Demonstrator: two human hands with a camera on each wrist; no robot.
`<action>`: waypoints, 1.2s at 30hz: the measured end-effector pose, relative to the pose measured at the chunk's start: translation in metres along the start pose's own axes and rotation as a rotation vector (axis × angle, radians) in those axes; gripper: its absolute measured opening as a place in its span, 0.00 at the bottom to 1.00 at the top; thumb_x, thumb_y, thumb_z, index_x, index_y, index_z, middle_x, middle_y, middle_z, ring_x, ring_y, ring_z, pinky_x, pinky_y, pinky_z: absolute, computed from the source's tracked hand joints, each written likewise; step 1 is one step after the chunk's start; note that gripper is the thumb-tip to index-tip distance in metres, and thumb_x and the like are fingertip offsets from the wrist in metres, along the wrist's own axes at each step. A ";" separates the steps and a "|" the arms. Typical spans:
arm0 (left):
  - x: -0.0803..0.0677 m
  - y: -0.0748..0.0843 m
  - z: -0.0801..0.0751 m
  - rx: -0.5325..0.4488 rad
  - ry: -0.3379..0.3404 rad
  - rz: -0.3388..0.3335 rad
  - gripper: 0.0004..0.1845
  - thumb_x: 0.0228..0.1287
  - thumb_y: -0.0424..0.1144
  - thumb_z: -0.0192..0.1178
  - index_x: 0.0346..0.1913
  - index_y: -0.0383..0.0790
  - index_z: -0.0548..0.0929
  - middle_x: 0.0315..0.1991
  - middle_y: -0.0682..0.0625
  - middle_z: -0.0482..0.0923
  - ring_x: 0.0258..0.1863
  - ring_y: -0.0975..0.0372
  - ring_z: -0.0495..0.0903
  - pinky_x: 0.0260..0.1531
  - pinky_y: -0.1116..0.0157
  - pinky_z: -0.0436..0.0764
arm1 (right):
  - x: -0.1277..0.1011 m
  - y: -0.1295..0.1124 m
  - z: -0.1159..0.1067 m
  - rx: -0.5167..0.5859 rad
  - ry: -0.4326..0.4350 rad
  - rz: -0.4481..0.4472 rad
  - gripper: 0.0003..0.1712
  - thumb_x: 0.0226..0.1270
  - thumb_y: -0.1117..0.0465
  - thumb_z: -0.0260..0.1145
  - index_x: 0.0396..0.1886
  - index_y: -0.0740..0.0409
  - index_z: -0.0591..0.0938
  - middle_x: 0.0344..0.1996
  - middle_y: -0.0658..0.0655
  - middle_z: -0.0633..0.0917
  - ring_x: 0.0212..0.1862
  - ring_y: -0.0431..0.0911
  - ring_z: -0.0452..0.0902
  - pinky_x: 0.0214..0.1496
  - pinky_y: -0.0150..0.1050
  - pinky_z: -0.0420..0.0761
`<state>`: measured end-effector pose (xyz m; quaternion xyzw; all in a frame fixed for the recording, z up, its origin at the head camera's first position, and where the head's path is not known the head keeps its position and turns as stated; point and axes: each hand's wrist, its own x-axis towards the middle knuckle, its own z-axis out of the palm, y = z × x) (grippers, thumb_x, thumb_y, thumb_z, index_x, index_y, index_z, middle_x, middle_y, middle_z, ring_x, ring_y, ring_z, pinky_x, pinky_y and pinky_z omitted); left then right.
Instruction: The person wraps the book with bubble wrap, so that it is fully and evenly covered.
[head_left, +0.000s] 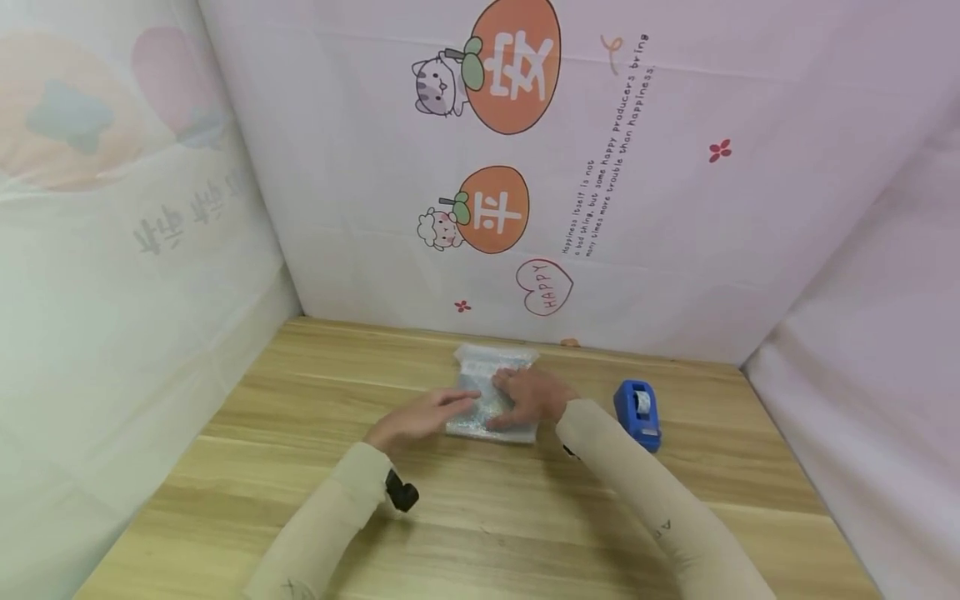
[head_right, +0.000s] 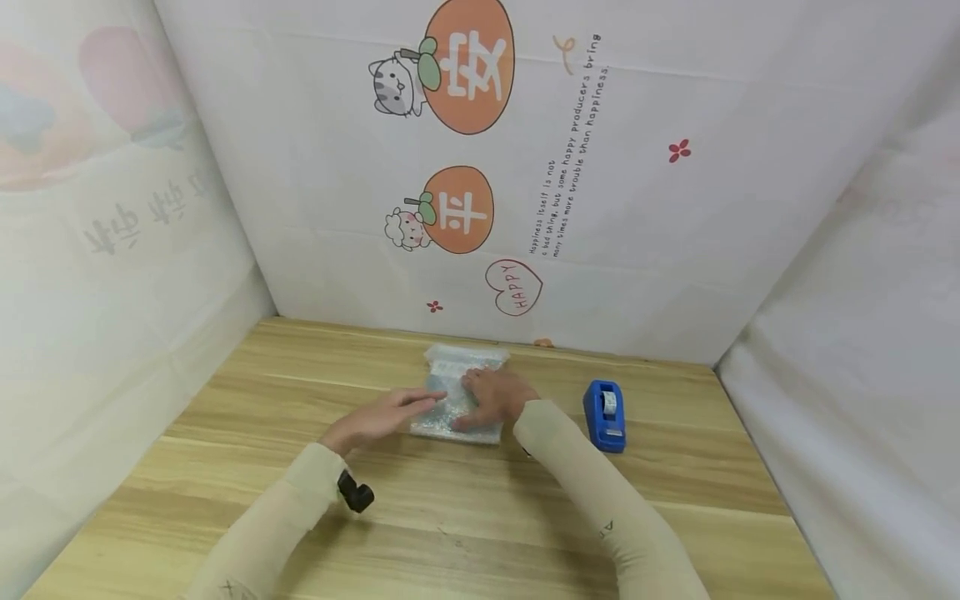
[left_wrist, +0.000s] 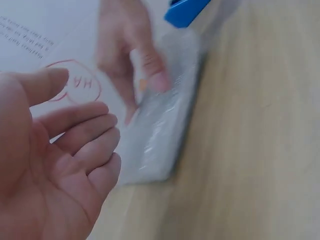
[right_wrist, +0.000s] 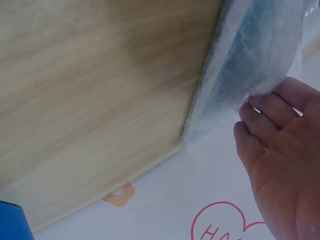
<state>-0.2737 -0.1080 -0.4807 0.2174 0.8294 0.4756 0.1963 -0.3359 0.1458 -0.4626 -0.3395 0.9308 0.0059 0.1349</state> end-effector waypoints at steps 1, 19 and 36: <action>0.001 0.001 -0.005 0.002 0.006 0.004 0.32 0.85 0.58 0.46 0.82 0.48 0.67 0.82 0.46 0.65 0.82 0.46 0.63 0.81 0.39 0.62 | -0.001 -0.001 0.001 -0.008 -0.002 0.008 0.66 0.63 0.19 0.62 0.84 0.62 0.61 0.83 0.62 0.62 0.84 0.58 0.60 0.86 0.52 0.63; 0.061 -0.001 -0.032 0.767 -0.137 0.238 0.52 0.75 0.61 0.58 0.85 0.32 0.46 0.88 0.38 0.40 0.88 0.45 0.42 0.86 0.45 0.49 | -0.010 -0.008 0.016 -0.075 -0.007 0.057 0.73 0.60 0.17 0.63 0.87 0.61 0.51 0.86 0.61 0.53 0.87 0.55 0.48 0.87 0.51 0.59; 0.067 -0.013 -0.026 0.942 -0.169 0.211 0.47 0.80 0.62 0.50 0.85 0.33 0.50 0.87 0.39 0.44 0.87 0.47 0.47 0.86 0.47 0.52 | -0.011 -0.006 0.015 -0.069 -0.010 0.033 0.70 0.64 0.19 0.61 0.87 0.62 0.51 0.86 0.61 0.52 0.88 0.55 0.46 0.88 0.50 0.58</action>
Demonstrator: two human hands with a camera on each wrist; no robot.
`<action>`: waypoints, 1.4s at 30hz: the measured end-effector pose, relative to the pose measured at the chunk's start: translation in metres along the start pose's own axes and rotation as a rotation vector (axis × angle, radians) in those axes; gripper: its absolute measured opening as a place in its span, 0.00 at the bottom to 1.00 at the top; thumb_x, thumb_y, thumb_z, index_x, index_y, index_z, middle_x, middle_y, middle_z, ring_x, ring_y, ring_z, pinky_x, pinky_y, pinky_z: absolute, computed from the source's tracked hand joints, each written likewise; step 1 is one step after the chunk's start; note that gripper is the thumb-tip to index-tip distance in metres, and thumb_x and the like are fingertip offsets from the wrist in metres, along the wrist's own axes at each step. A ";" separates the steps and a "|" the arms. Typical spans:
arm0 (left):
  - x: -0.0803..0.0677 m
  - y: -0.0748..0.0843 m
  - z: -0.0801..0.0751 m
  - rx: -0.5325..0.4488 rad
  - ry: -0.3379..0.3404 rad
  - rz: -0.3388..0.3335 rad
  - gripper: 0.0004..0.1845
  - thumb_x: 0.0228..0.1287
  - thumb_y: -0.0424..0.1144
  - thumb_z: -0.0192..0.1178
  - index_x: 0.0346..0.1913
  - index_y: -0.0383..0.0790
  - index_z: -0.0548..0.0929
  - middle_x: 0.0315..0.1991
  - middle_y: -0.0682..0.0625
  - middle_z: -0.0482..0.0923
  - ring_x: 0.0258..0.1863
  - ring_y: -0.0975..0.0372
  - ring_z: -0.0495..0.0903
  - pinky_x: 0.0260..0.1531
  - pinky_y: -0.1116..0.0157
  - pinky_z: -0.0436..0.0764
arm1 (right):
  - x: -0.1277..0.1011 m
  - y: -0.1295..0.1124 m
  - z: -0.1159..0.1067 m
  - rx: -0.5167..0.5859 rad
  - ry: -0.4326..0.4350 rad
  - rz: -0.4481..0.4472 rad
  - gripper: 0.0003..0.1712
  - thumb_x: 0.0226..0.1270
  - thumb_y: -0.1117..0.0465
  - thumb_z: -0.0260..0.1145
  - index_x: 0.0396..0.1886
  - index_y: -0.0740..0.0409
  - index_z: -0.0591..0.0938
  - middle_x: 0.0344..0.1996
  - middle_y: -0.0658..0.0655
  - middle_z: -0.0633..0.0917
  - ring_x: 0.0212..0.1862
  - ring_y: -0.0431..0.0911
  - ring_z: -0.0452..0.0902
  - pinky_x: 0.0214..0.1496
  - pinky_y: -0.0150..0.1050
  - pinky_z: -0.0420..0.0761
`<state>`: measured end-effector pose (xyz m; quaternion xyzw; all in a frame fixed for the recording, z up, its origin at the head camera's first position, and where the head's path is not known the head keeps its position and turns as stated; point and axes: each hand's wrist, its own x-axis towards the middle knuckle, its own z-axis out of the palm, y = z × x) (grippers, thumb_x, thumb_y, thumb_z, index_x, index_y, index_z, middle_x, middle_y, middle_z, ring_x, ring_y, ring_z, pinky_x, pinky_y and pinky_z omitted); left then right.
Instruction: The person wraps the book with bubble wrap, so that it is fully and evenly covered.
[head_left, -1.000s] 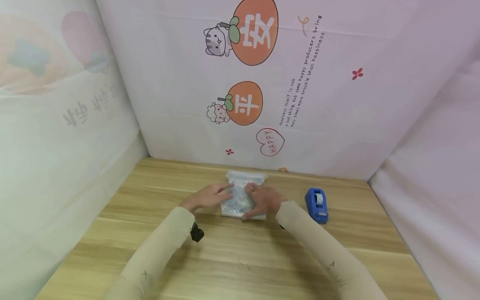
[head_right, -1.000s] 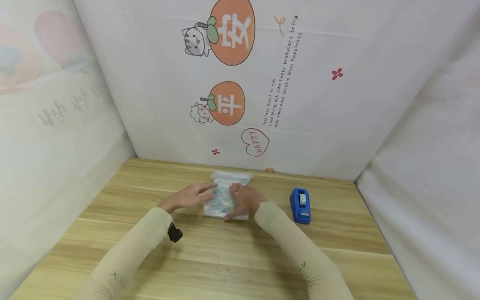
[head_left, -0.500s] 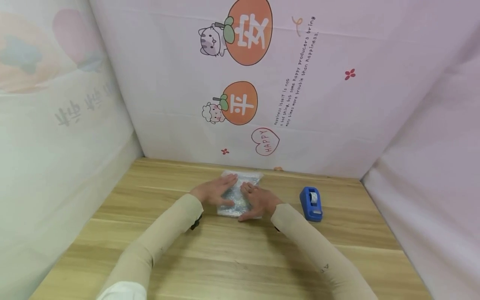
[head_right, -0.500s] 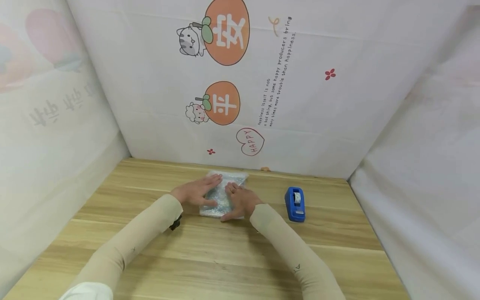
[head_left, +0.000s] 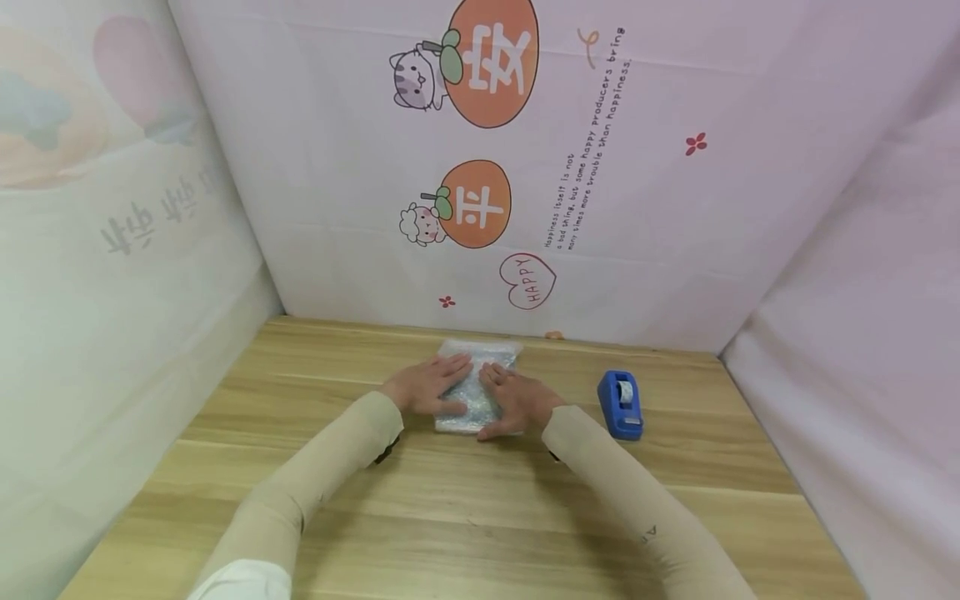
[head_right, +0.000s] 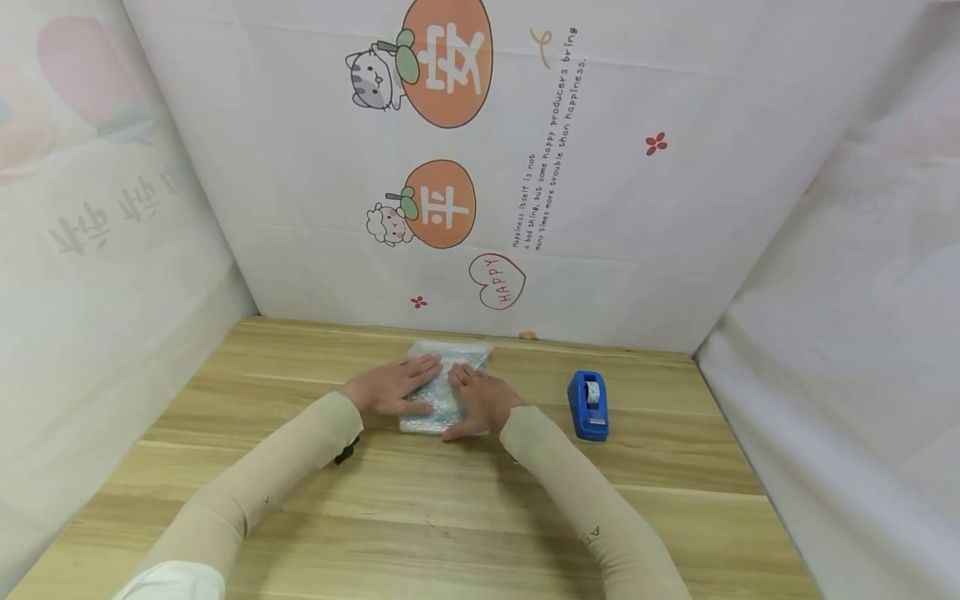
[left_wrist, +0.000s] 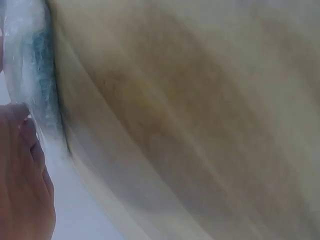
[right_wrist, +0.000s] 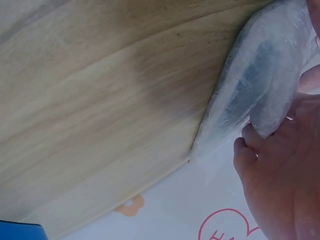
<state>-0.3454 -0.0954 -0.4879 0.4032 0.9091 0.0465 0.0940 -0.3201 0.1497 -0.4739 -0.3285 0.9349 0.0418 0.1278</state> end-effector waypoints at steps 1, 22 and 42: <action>0.000 0.002 0.000 0.011 0.004 -0.006 0.47 0.80 0.63 0.49 0.85 0.33 0.50 0.87 0.39 0.45 0.87 0.48 0.47 0.86 0.47 0.52 | 0.000 0.001 0.000 -0.002 0.000 -0.002 0.70 0.64 0.19 0.61 0.87 0.62 0.50 0.87 0.61 0.52 0.88 0.55 0.45 0.88 0.50 0.57; 0.003 0.036 0.014 0.016 0.047 -0.180 0.47 0.80 0.64 0.48 0.84 0.31 0.53 0.87 0.39 0.49 0.87 0.49 0.49 0.86 0.48 0.53 | -0.003 0.012 -0.008 -0.014 -0.020 -0.063 0.65 0.62 0.35 0.75 0.86 0.61 0.53 0.87 0.61 0.51 0.88 0.55 0.47 0.88 0.50 0.58; 0.002 0.038 0.012 -0.026 0.021 -0.212 0.48 0.80 0.64 0.49 0.85 0.32 0.51 0.87 0.39 0.46 0.87 0.49 0.47 0.87 0.50 0.52 | -0.016 0.013 -0.027 0.018 -0.022 -0.039 0.63 0.67 0.35 0.73 0.85 0.65 0.54 0.86 0.64 0.54 0.86 0.57 0.52 0.87 0.51 0.60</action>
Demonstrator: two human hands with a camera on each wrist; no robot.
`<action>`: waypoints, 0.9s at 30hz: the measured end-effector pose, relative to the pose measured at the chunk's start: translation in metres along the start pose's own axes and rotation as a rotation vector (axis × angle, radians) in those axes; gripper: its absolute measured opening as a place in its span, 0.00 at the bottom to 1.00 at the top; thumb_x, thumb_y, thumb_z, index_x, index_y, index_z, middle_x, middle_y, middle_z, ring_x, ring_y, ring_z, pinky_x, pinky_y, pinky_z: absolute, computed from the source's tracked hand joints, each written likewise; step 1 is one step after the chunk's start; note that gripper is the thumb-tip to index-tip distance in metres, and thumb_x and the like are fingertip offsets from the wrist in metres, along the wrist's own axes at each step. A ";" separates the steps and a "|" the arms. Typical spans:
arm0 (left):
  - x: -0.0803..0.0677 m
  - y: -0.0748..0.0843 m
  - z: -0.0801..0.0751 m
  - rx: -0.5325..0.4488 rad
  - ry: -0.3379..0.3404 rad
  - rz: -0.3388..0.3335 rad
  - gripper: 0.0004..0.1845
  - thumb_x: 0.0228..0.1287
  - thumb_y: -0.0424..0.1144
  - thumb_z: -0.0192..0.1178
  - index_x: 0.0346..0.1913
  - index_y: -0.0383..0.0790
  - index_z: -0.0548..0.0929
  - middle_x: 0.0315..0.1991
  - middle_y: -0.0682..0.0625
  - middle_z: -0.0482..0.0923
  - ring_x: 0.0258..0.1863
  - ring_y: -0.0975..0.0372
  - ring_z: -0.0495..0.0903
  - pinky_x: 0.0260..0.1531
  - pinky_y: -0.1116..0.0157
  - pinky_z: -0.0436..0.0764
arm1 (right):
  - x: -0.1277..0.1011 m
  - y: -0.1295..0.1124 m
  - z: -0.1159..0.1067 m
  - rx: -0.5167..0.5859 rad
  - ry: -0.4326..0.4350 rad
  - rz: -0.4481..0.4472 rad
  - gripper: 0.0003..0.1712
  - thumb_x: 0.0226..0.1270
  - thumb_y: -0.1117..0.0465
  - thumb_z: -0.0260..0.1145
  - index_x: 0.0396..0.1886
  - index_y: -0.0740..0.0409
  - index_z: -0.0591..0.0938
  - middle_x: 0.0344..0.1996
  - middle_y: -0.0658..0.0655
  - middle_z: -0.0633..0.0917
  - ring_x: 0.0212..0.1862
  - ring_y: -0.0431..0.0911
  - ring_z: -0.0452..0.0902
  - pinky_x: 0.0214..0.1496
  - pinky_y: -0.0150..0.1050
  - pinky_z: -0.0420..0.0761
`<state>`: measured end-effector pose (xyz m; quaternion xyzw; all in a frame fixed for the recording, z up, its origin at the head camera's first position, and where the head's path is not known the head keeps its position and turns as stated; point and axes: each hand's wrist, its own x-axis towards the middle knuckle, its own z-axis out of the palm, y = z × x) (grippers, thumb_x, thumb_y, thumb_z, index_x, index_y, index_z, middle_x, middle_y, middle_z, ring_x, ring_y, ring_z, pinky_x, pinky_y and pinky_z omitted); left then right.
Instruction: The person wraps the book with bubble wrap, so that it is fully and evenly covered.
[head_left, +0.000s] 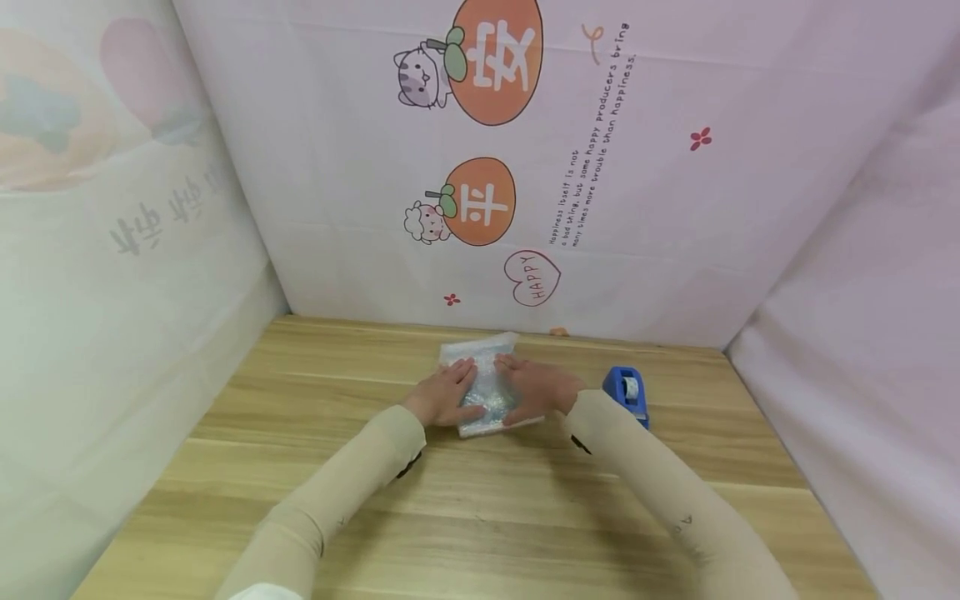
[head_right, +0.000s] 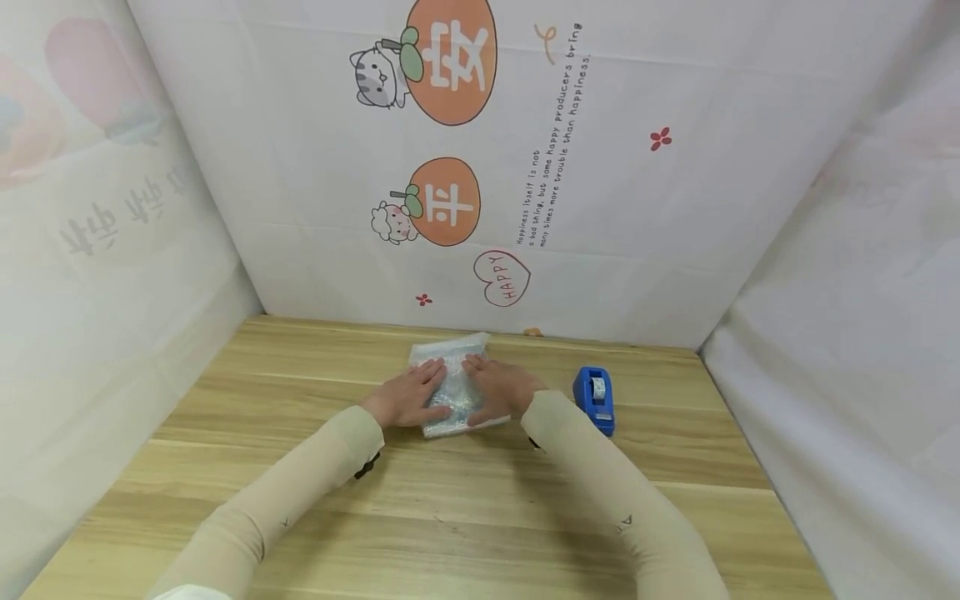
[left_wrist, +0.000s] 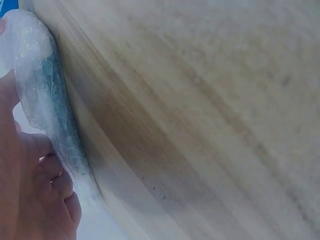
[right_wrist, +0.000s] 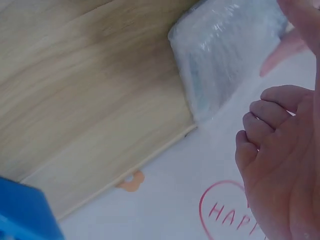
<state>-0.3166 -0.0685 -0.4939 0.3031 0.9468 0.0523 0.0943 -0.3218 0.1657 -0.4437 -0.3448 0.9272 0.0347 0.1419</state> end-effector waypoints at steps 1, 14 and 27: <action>0.000 0.000 0.000 0.005 -0.004 0.001 0.48 0.80 0.64 0.48 0.85 0.32 0.50 0.87 0.39 0.45 0.87 0.49 0.47 0.87 0.50 0.51 | -0.004 0.002 -0.002 0.007 0.012 -0.003 0.61 0.69 0.36 0.72 0.85 0.66 0.55 0.85 0.66 0.55 0.85 0.58 0.54 0.86 0.53 0.61; -0.006 0.003 -0.005 0.013 0.009 0.031 0.47 0.81 0.63 0.49 0.84 0.30 0.53 0.86 0.37 0.49 0.87 0.47 0.49 0.86 0.48 0.55 | -0.077 0.043 -0.023 0.170 0.182 0.061 0.44 0.76 0.43 0.67 0.78 0.69 0.69 0.75 0.71 0.74 0.75 0.66 0.73 0.78 0.61 0.72; -0.003 0.000 -0.002 -0.005 -0.005 0.030 0.47 0.81 0.62 0.49 0.84 0.30 0.51 0.87 0.36 0.46 0.87 0.46 0.48 0.86 0.49 0.53 | -0.147 0.082 -0.028 0.321 0.337 0.146 0.36 0.74 0.51 0.71 0.68 0.75 0.77 0.62 0.76 0.83 0.62 0.68 0.83 0.64 0.64 0.83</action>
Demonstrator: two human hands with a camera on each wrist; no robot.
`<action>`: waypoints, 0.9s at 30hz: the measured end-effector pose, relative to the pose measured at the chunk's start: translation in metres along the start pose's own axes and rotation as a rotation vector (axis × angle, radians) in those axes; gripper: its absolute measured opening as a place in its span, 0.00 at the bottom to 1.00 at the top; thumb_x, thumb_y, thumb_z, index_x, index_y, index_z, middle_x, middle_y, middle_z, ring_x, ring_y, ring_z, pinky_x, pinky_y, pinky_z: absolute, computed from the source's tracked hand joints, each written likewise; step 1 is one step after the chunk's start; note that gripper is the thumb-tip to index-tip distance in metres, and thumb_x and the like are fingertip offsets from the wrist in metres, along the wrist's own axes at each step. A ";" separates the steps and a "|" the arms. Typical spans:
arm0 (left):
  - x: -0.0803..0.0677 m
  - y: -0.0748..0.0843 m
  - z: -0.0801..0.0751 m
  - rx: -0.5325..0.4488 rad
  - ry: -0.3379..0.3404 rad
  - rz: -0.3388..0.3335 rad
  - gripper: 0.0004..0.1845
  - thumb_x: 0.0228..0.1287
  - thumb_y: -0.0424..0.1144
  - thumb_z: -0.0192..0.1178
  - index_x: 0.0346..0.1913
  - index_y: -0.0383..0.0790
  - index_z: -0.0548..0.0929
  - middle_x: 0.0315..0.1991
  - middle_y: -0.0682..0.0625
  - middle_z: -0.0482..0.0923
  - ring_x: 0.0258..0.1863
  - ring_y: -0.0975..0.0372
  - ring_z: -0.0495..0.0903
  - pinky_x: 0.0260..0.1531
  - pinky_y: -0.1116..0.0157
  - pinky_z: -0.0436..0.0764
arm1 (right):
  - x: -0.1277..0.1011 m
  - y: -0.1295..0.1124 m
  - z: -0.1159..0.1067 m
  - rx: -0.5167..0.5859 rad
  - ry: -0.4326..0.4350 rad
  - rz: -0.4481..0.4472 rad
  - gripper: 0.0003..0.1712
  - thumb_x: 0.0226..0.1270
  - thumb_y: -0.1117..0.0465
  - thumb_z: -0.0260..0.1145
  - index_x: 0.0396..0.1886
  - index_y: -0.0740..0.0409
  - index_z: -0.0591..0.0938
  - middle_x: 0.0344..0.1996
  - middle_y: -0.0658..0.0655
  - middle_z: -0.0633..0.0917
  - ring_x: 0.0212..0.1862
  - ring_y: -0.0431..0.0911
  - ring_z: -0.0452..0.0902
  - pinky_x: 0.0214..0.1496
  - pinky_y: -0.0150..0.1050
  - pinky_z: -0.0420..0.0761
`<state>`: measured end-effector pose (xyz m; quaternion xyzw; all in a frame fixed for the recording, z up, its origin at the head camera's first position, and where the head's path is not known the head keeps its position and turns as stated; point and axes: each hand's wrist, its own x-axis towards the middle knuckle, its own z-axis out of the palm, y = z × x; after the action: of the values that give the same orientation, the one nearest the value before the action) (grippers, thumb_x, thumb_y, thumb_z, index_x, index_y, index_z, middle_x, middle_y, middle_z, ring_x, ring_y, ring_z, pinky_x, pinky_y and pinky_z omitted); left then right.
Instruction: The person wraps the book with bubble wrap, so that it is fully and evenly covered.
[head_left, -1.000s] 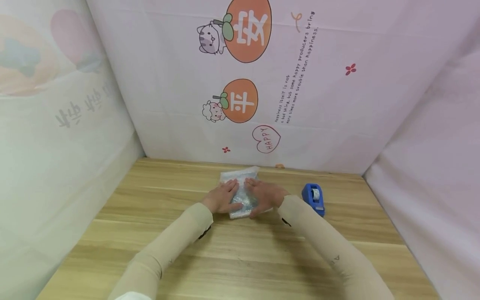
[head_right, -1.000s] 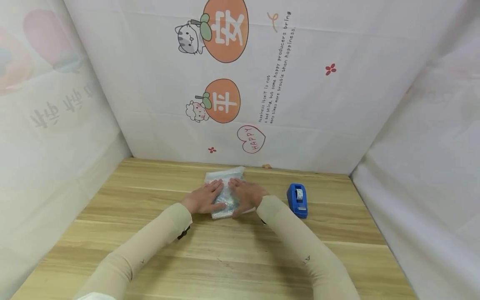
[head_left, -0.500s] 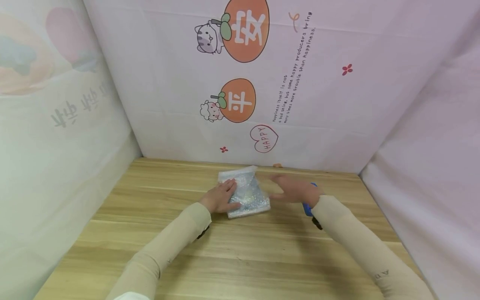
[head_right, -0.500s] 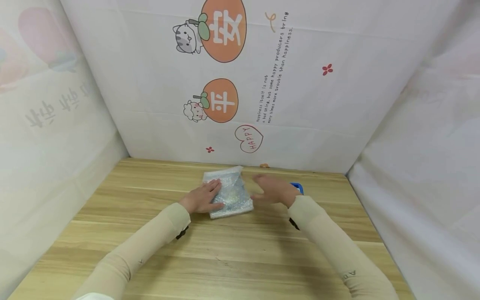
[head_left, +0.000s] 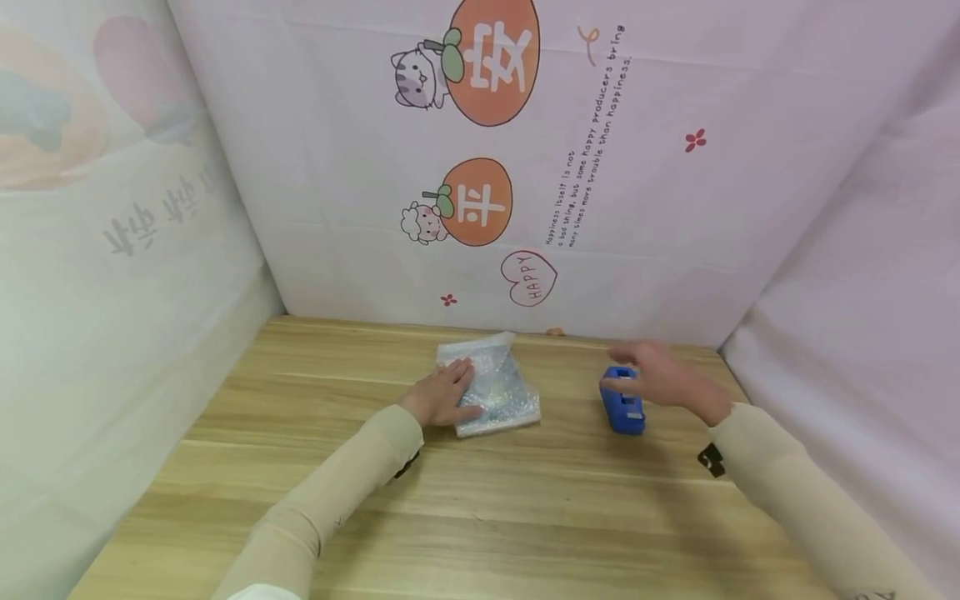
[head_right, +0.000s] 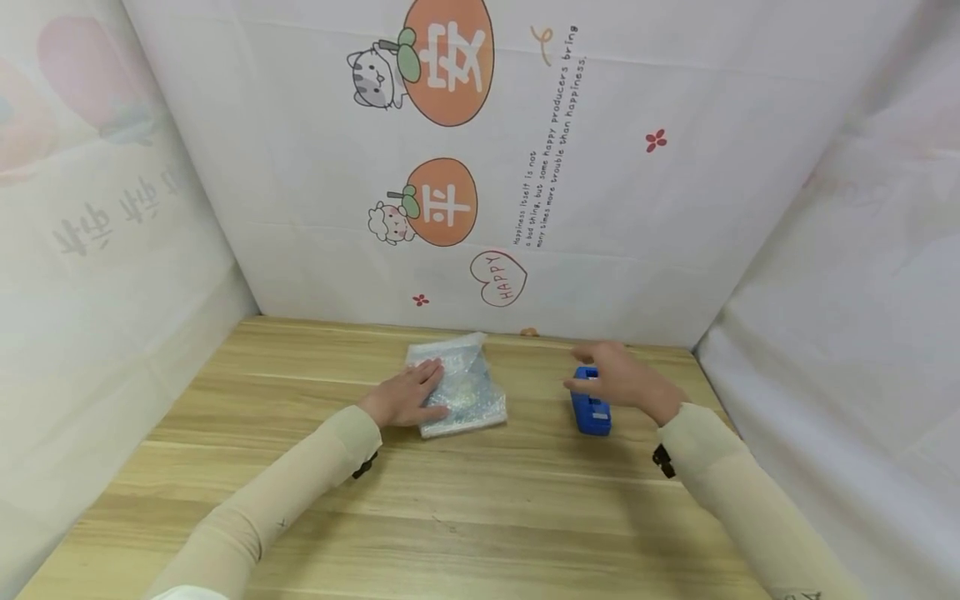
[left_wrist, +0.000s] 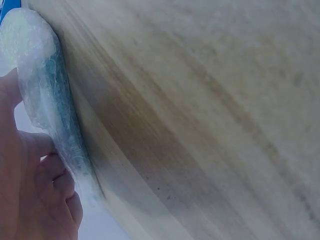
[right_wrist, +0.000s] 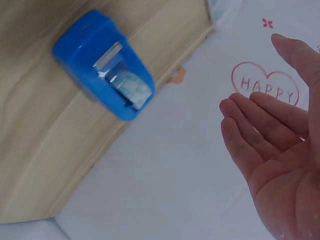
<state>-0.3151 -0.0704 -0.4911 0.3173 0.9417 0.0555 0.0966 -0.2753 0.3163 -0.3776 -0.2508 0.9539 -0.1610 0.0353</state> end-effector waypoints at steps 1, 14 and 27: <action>0.000 0.000 0.000 0.004 -0.004 0.001 0.47 0.81 0.63 0.49 0.84 0.30 0.50 0.87 0.36 0.46 0.87 0.46 0.47 0.86 0.49 0.53 | -0.004 0.004 -0.001 0.018 -0.002 0.020 0.36 0.75 0.50 0.71 0.68 0.74 0.77 0.62 0.76 0.83 0.62 0.68 0.83 0.64 0.64 0.84; 0.001 -0.001 0.002 -0.006 0.010 0.010 0.47 0.80 0.63 0.49 0.84 0.30 0.52 0.86 0.36 0.47 0.87 0.46 0.48 0.86 0.49 0.53 | -0.034 0.049 0.002 0.247 -0.056 0.276 0.34 0.78 0.45 0.66 0.65 0.72 0.81 0.58 0.70 0.87 0.58 0.62 0.86 0.57 0.57 0.88; -0.002 0.001 -0.002 -0.010 0.009 0.014 0.47 0.80 0.63 0.49 0.84 0.30 0.52 0.86 0.37 0.48 0.87 0.47 0.49 0.86 0.49 0.54 | -0.041 0.075 0.036 0.472 -0.071 0.385 0.23 0.78 0.57 0.67 0.57 0.76 0.85 0.46 0.65 0.92 0.47 0.47 0.88 0.52 0.43 0.91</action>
<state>-0.3132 -0.0708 -0.4885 0.3233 0.9396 0.0621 0.0937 -0.2689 0.3879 -0.4363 -0.0558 0.9183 -0.3596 0.1557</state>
